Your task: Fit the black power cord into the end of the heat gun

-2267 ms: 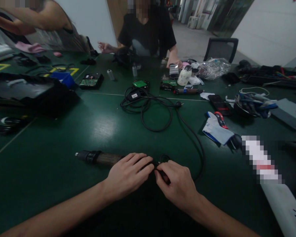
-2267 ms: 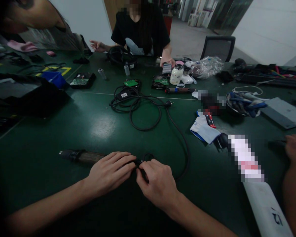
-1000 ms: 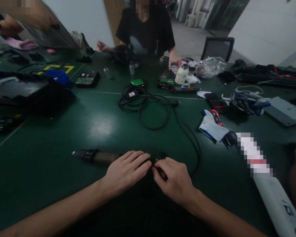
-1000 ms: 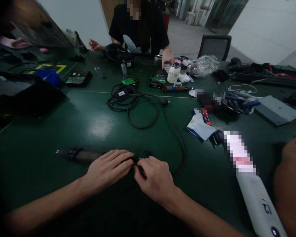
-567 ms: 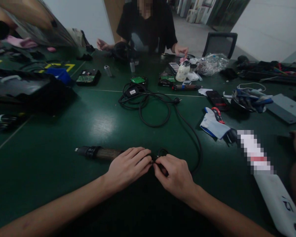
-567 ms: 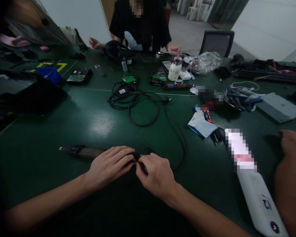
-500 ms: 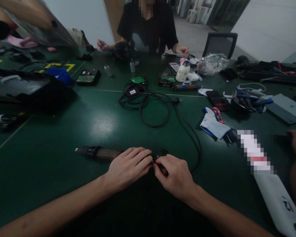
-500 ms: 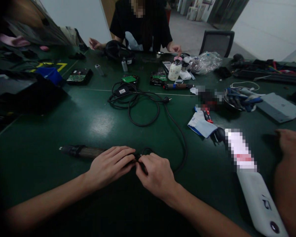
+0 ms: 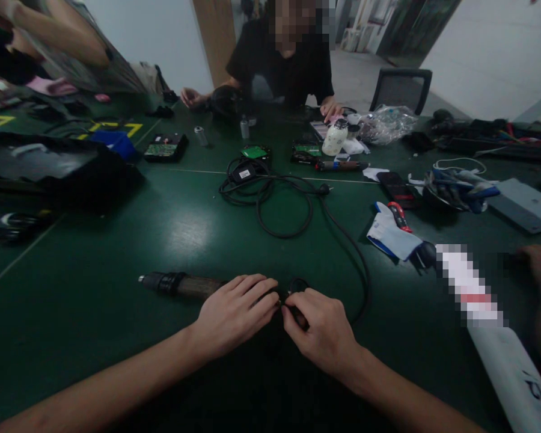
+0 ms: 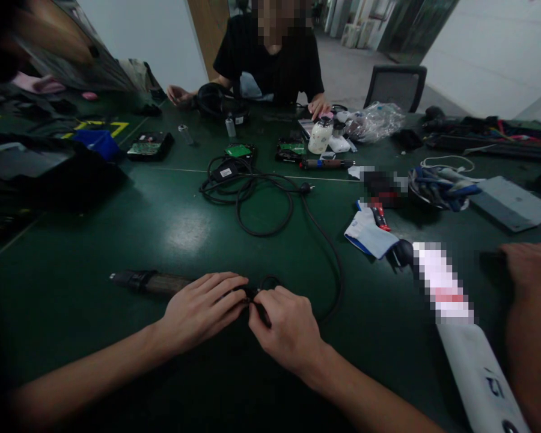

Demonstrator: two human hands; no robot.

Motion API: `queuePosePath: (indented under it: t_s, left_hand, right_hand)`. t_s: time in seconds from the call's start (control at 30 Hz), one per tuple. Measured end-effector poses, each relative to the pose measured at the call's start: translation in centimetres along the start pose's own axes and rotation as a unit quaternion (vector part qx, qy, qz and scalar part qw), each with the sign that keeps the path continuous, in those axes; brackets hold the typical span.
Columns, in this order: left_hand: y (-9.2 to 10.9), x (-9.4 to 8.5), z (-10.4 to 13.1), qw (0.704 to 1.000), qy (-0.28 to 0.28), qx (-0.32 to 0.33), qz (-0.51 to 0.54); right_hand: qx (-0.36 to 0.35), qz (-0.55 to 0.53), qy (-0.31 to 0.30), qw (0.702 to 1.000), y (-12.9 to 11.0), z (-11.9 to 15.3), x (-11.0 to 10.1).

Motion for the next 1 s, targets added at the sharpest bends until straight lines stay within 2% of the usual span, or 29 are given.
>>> queuePosePath:
  t_s: [0.17,0.33,1.0]
  left_hand:
    - [0.26,0.06,0.05,1.0,-0.006,0.017,0.003]
    - [-0.01,-0.13,0.07,1.0,0.009,0.001,-0.007]
    - [0.09,0.13,0.13,1.0,-0.009,0.011,-0.012]
  right_hand:
    - [-0.005,0.001,-0.002,1.0,-0.03,0.02,0.03]
    - [-0.008,0.005,0.002,1.0,-0.1,-0.02,-0.11]
    - [-0.009,0.005,0.005,1.0,-0.07,-0.06,0.02]
Point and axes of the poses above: each hand's wrist, its own z-axis away from the middle knuckle, its own x-axis out of the palm, y = z × x, the point moved 8 cm from there along -z, towards the middle knuckle, and after that the axes turned 11 degrees about y, right-handed, at the moved point
